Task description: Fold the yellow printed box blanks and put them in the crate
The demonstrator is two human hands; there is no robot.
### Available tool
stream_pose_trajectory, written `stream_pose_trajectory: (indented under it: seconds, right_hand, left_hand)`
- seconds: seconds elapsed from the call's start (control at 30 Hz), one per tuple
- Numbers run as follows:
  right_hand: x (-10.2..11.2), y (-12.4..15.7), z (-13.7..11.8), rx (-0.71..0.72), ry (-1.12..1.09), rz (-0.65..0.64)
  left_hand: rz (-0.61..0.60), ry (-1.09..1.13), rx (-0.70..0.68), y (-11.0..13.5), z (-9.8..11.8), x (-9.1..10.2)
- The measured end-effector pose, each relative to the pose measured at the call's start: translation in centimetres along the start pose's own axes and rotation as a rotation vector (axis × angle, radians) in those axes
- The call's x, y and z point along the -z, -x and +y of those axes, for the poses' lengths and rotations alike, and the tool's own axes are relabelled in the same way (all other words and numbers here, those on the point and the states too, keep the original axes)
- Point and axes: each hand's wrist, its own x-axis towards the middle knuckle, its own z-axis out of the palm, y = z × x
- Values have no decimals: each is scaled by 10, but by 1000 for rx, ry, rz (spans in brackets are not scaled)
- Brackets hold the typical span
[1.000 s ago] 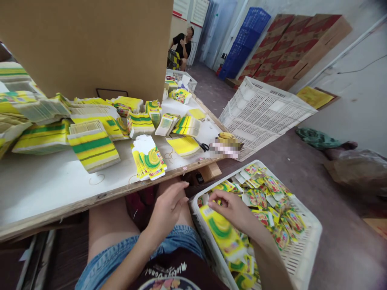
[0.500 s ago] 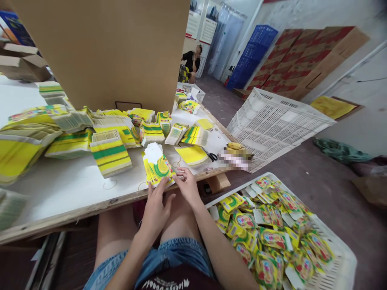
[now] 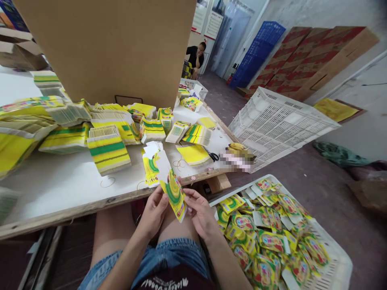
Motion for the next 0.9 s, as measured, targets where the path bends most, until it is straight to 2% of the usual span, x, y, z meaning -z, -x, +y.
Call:
stream_pose_trajectory:
  seconds: [0.1,0.2,0.3,0.47,0.63,0.73,0.9]
  right_hand:
    - [-3,9,3,-22,-19,-27]
    - [-4,12,1,21,22,-83]
    - [-2,13,0,97,157,-117]
    - [2,17,3,219,454,-13]
    - [6,20,2,272,579,70]
    - [7,20,-4,316,598,49]
    - [11,19,-18,386,466,-84]
  left_hand:
    - [-67,56,22,2,-1,-2]
    - [4,27,21,2,-2,-3]
    - [106,-28,22,1,-5,-4]
    - [170,-173,19,1,-8,-6]
    - [193,-297,-70,5,-2,-15]
    - [134,-304,-76,9,1,-20]
    - [-44,-270,-31,12,1,-19]
